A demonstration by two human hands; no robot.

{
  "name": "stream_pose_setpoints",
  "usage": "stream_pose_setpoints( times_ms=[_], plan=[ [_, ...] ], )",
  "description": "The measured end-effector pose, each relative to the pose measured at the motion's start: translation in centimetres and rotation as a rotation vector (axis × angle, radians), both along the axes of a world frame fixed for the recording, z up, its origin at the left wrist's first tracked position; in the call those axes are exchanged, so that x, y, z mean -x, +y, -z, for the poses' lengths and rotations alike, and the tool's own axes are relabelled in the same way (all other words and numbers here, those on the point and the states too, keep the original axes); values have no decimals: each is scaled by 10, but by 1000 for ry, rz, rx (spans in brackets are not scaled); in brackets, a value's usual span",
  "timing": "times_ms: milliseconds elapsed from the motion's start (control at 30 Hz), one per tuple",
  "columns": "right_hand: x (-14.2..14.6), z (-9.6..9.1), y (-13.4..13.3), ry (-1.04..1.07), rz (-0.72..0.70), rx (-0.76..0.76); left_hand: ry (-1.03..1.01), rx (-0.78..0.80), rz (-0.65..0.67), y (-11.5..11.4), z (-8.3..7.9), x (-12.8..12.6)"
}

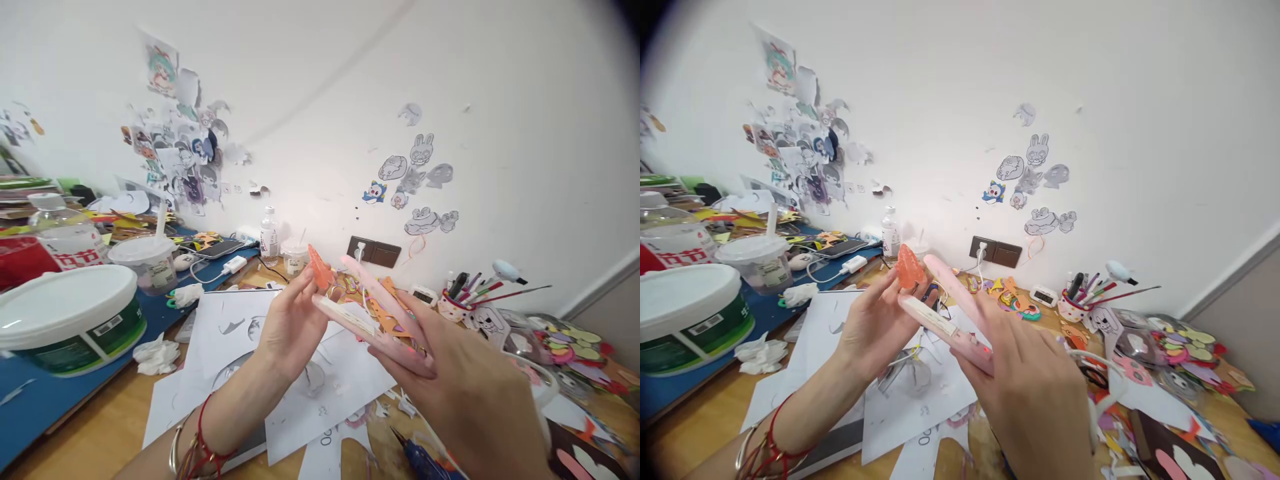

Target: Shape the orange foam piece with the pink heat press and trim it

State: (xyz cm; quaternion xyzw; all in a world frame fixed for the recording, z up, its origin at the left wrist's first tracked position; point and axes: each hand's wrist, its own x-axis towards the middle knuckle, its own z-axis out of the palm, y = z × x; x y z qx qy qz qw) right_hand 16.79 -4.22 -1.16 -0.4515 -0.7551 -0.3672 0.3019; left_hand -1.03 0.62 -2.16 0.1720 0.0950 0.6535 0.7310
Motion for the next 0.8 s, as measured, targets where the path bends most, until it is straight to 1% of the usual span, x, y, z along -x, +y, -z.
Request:
stream_pose_setpoints(
  times_ms=[100,233,467,633,800],
  plan=[
    [11,6,0,34,32,-34,38,10,-17,-4,3,-4],
    [14,8,-1,58,106,-76,47,38,-8,-9,6,-8],
    [18,8,-2,121,91,-91,47,57,26,-17,7,-15],
    [23,9,-3,139,69,-118,52,56,64,-27,10,-23],
    [23,8,-6,148,61,-64,66,43,99,-33,11,-27]
  ],
)
